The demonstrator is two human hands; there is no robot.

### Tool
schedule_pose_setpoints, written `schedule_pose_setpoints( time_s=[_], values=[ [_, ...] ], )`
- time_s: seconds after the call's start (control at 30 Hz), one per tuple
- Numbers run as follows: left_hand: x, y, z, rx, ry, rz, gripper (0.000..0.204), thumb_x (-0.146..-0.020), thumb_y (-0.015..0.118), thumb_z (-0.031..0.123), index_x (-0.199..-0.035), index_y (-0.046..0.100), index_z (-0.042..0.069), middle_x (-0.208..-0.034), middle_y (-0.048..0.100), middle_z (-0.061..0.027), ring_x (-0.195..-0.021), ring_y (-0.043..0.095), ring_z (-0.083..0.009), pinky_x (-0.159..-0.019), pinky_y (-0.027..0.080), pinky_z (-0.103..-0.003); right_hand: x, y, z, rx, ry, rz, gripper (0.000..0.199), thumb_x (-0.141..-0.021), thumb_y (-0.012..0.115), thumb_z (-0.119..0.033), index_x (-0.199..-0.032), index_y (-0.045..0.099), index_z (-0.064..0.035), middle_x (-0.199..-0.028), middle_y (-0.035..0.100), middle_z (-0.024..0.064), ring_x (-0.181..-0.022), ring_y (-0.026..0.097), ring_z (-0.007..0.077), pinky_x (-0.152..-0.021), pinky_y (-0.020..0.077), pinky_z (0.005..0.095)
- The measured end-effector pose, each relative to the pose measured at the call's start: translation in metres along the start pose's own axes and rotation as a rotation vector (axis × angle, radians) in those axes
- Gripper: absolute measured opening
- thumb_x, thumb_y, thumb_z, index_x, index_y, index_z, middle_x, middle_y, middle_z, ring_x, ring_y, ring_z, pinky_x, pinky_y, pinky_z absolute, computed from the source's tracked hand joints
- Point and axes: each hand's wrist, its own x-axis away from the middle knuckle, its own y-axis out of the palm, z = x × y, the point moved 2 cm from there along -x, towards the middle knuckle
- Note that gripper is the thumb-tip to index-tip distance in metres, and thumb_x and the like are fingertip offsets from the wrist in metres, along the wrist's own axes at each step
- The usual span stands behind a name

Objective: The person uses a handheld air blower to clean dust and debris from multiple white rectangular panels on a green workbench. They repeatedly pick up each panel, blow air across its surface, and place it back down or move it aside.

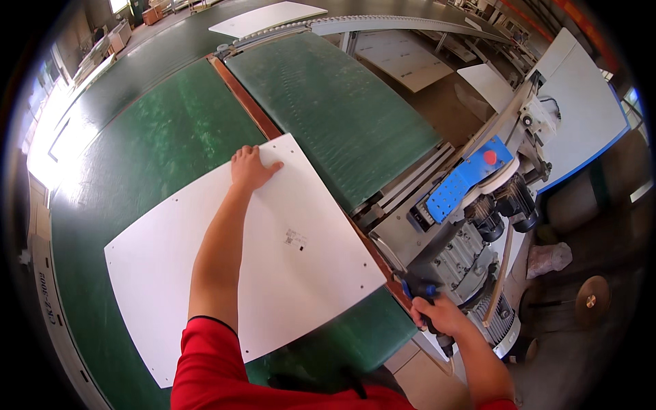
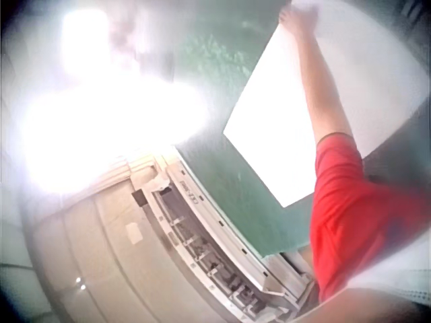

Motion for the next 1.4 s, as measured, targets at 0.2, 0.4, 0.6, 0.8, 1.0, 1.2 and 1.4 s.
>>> schedule_pose_setpoints(
  time_s=[0.2, 0.4, 0.6, 0.8, 1.0, 1.2, 1.4],
  values=[
    [0.055, 0.001, 0.048, -0.013, 0.01, -0.074, 0.096, -0.071, 0.065, 0.071, -0.134, 0.051, 0.0, -0.133, 0.049, -0.0175, -0.132, 0.04, -0.0321, -0.114, 0.024, -0.046, 0.04, 0.004, 0.027, -0.128, -0.011, 0.003, 0.028, -0.098, 0.058, -0.027, -0.084, 0.058, -0.0023, -0.07, 0.058, 0.0045, -0.064, 0.057, 0.0149, -0.063, 0.0468, 0.0301],
    [0.131, -0.004, 0.093, -0.049, 0.074, -0.129, 0.098, -0.069, 0.064, 0.075, -0.131, 0.053, 0.0, -0.131, 0.049, -0.0189, -0.132, 0.039, -0.034, -0.115, 0.019, -0.052, 0.055, 0.001, 0.05, -0.195, -0.056, -0.07, 0.027, -0.096, 0.061, -0.027, -0.085, 0.058, -0.0018, -0.072, 0.059, 0.005, -0.064, 0.058, 0.0151, -0.062, 0.0469, 0.0308],
    [0.216, -0.004, 0.15, -0.085, 0.29, -0.158, 0.085, -0.07, 0.063, 0.075, -0.112, 0.066, 0.001, -0.127, 0.051, -0.021, -0.13, 0.039, -0.0356, -0.115, 0.013, -0.059, 0.074, -0.007, 0.069, -0.187, -0.119, -0.171, 0.029, -0.096, 0.062, -0.027, -0.081, 0.057, -0.0027, -0.07, 0.059, 0.0052, -0.061, 0.057, 0.0149, -0.062, 0.0474, 0.031],
    [0.309, -0.018, 0.164, 0.0, 0.526, -0.136, 0.073, -0.07, 0.067, 0.071, -0.099, 0.07, 0.004, -0.104, 0.057, -0.0156, -0.112, 0.049, -0.032, -0.105, 0.033, -0.044, 0.071, -0.007, 0.085, -0.178, -0.164, -0.273, 0.031, -0.097, 0.06, -0.027, -0.08, 0.061, -0.0018, -0.07, 0.061, 0.0052, -0.064, 0.06, 0.0152, -0.064, 0.0487, 0.0307],
    [0.422, -0.054, 0.135, -0.026, 0.543, -0.263, 0.065, -0.071, 0.068, 0.066, -0.089, 0.069, 0.003, -0.1, 0.057, -0.0123, -0.109, 0.052, -0.0305, -0.109, 0.034, -0.043, 0.059, 0.034, 0.094, -0.054, -0.15, -0.486, 0.035, -0.098, 0.06, -0.032, -0.081, 0.063, -0.0014, -0.072, 0.063, 0.0055, -0.068, 0.062, 0.0146, -0.067, 0.0492, 0.03],
    [0.554, -0.085, 0.023, -0.124, 0.351, -0.396, 0.047, -0.078, 0.062, 0.045, -0.101, 0.07, 0.006, -0.129, 0.052, -0.016, -0.131, 0.041, -0.0314, -0.117, 0.02, -0.05, 0.052, 0.067, 0.088, 0.007, -0.183, -0.675, 0.034, -0.098, 0.059, -0.033, -0.081, 0.063, -0.0029, -0.072, 0.063, 0.0036, -0.069, 0.062, 0.0134, -0.068, 0.0489, 0.0294],
    [0.671, -0.1, -0.127, -0.467, -0.439, 0.091, 0.07, -0.073, 0.067, 0.045, -0.13, 0.053, 0.006, -0.141, 0.04, -0.0196, -0.139, 0.029, -0.0363, -0.117, 0.017, -0.053, 0.049, 0.073, 0.081, 0.035, -0.175, -0.735, 0.033, -0.098, 0.059, -0.032, -0.082, 0.063, -0.0026, -0.072, 0.063, 0.0033, -0.069, 0.062, 0.0132, -0.068, 0.049, 0.0294]
  ],
)
